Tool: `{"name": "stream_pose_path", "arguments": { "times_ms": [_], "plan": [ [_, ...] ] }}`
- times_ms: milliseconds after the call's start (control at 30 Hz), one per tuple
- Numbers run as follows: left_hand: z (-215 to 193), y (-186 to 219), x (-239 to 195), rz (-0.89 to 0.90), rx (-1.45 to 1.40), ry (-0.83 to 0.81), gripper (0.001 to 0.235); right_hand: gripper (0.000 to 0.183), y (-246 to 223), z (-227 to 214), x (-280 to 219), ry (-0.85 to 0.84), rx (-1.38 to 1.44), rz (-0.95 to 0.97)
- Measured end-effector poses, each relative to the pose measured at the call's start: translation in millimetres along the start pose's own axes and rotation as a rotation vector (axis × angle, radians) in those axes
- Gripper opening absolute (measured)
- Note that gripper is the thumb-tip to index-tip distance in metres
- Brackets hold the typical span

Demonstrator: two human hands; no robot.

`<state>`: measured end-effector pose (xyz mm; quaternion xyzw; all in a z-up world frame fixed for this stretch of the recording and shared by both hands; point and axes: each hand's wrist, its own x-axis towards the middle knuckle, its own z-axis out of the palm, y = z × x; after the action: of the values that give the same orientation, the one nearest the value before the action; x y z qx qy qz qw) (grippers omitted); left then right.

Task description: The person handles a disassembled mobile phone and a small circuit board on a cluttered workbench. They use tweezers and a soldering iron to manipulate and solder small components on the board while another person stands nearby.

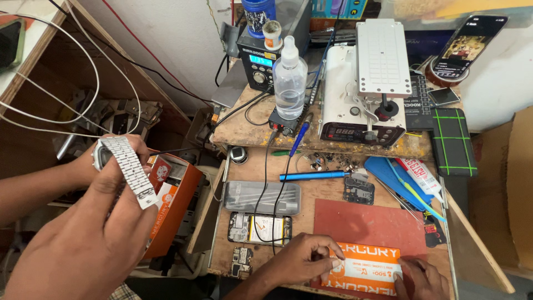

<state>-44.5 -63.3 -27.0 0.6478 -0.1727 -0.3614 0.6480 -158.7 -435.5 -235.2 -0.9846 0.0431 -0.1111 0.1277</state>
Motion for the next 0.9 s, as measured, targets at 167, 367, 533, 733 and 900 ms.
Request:
{"name": "stream_pose_path", "arguments": {
  "times_ms": [167, 367, 533, 733, 900],
  "plan": [
    [-5, -3, 4, 0.156, 0.332, 0.181, 0.018, 0.050, -37, -40, 16, -0.111, -0.017, 0.086],
    [-2, -21, 7, 0.164, 0.799, 0.355, 0.031, 0.055, -98, -94, 32, 0.051, 0.231, 0.108],
    [21, -34, 9, 0.263, 0.822, 0.254, 0.054, 0.048, -127, -111, 40, 0.017, 0.218, 0.245],
    [42, -39, 19, 0.266, 0.873, 0.173, 0.073, 0.035, -126, -109, 44, -0.027, 0.296, 0.391],
    [36, -37, 27, 0.234, 0.885, 0.222, 0.065, 0.032, -119, -106, 44, -0.035, 0.401, 0.435]
  ]
}}
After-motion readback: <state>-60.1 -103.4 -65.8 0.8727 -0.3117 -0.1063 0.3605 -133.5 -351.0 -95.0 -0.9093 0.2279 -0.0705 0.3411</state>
